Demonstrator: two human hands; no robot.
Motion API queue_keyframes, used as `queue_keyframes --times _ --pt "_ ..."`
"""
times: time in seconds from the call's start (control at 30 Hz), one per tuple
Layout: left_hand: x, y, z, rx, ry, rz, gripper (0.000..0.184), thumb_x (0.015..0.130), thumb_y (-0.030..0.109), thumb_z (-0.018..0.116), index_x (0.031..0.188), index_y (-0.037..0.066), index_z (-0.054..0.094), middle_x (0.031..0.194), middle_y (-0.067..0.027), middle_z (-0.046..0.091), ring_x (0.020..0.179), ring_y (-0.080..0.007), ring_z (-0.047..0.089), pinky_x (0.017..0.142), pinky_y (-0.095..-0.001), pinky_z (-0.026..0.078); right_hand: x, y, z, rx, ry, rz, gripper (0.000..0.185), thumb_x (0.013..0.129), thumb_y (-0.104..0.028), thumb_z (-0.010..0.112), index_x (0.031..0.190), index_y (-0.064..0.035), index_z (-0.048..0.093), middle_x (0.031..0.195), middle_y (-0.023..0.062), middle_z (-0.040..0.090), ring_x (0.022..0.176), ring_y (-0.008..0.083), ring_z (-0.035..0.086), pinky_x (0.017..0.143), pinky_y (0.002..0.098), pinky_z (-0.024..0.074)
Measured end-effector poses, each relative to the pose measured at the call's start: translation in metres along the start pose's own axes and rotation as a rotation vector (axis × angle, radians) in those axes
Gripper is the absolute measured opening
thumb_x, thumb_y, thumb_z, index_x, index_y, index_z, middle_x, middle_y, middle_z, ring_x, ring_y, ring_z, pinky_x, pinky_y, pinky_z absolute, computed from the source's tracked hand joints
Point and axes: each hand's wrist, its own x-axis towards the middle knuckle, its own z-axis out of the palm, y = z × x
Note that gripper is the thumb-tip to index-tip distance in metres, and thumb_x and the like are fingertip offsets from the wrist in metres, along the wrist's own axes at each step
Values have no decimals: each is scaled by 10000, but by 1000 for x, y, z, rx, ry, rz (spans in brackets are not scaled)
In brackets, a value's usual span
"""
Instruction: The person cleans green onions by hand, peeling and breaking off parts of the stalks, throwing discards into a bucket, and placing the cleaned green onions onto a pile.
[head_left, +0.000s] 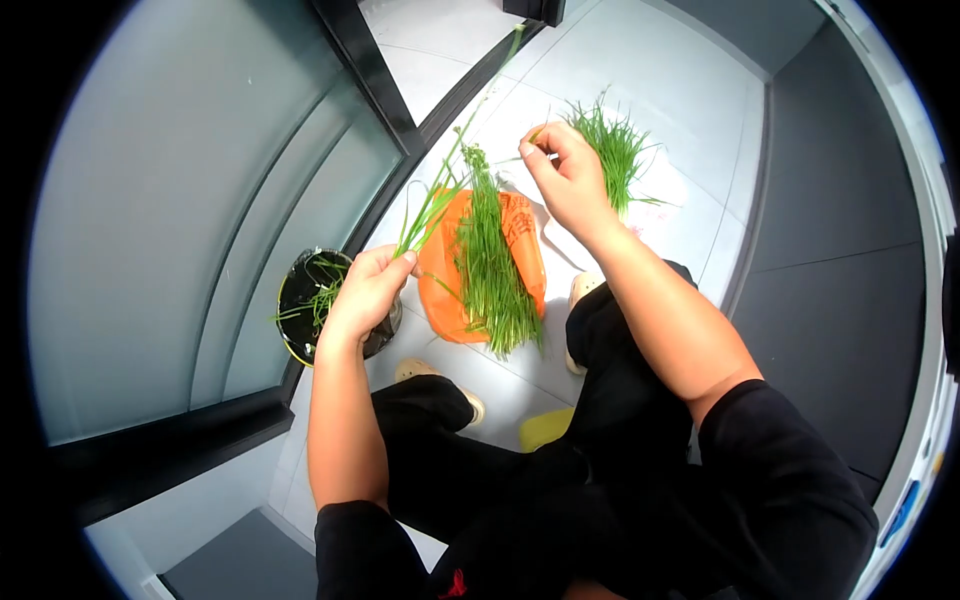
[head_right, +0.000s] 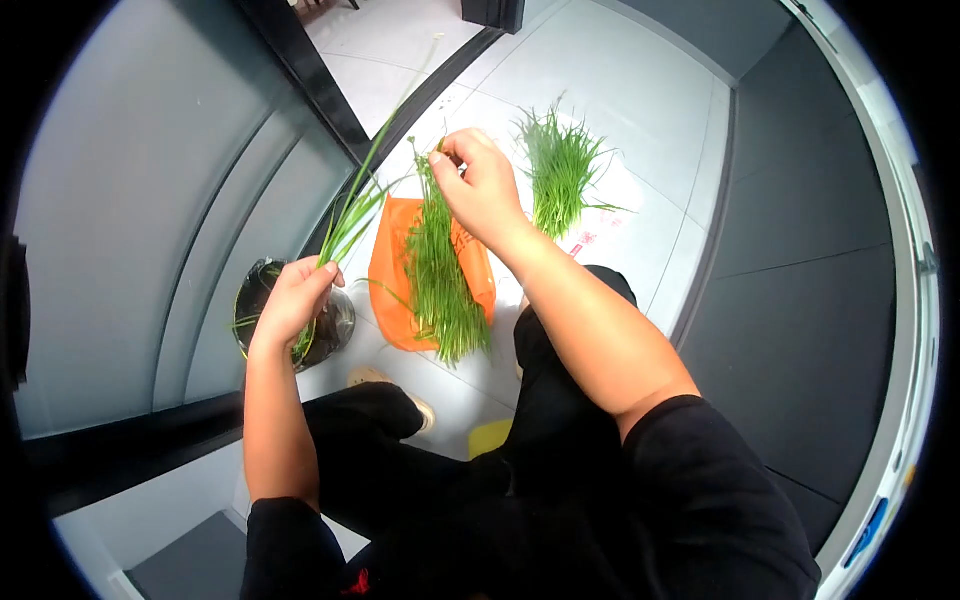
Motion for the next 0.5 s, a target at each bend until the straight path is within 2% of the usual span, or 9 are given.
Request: queue_keyframes --times 0.03,0.07,0.13,0.2,0.27,0.33,0.37,0.43,0.5 --pt "0 0 -2 12 -5 -6 228 862 216 497 715 58 571 526 65 386 471 -35 321 443 -211 253 -1 -8 -1 69 -13 108 122 771 -114 585 777 5 558 752 106 527 651 200 524 544 279 433" --pt "-2 0 -1 17 -4 5 228 862 216 497 715 58 571 526 65 386 471 -35 321 443 -211 253 -3 -5 -2 29 -29 114 111 772 -111 581 786 -3 560 808 103 541 668 206 536 543 280 437" --pt "-2 2 0 222 81 105 237 856 211 499 716 36 578 554 46 423 526 -51 362 490 -231 295 -1 -12 -2 -5 60 -3 100 778 -112 569 800 -15 564 928 113 559 703 206 558 575 284 454" --pt "-4 3 -4 301 78 44 240 849 201 503 726 9 578 579 24 455 574 -70 400 535 -252 336 -1 -14 -5 -8 20 -6 98 780 -112 564 806 -18 564 989 117 556 725 204 568 598 287 462" --pt "-3 -1 -8 416 38 57 253 835 215 503 794 -14 601 582 -83 511 586 -143 481 590 -304 405 -1 -17 -10 -41 -129 38 108 787 -129 548 824 -30 570 1097 130 546 783 225 585 684 314 476" --pt "-6 2 -11 447 14 43 254 831 217 506 790 -17 597 582 -105 502 577 -169 483 596 -319 407 -4 -6 -4 -177 -265 -149 88 789 -109 554 829 -31 567 1045 110 559 823 221 570 665 300 466" --pt "-6 1 -12 436 6 63 259 830 220 507 785 -21 593 580 -104 503 576 -170 483 595 -321 407 -7 -1 -3 -176 -267 -146 88 789 -109 554 829 -31 567 1045 110 559 823 221 570 665 300 466" --pt "-7 0 -15 458 2 91 281 835 241 516 806 -30 586 582 -99 494 579 -153 479 591 -313 404 -11 -7 -1 -260 -572 -62 107 786 -132 561 831 -35 564 945 95 555 788 240 571 668 323 465" --pt "-3 -2 -18 458 -1 77 300 842 260 514 827 -32 583 591 -88 492 588 -145 475 596 -307 404 -13 -10 0 -222 -610 -68 106 786 -132 563 832 -37 565 910 85 547 762 237 571 661 324 464"
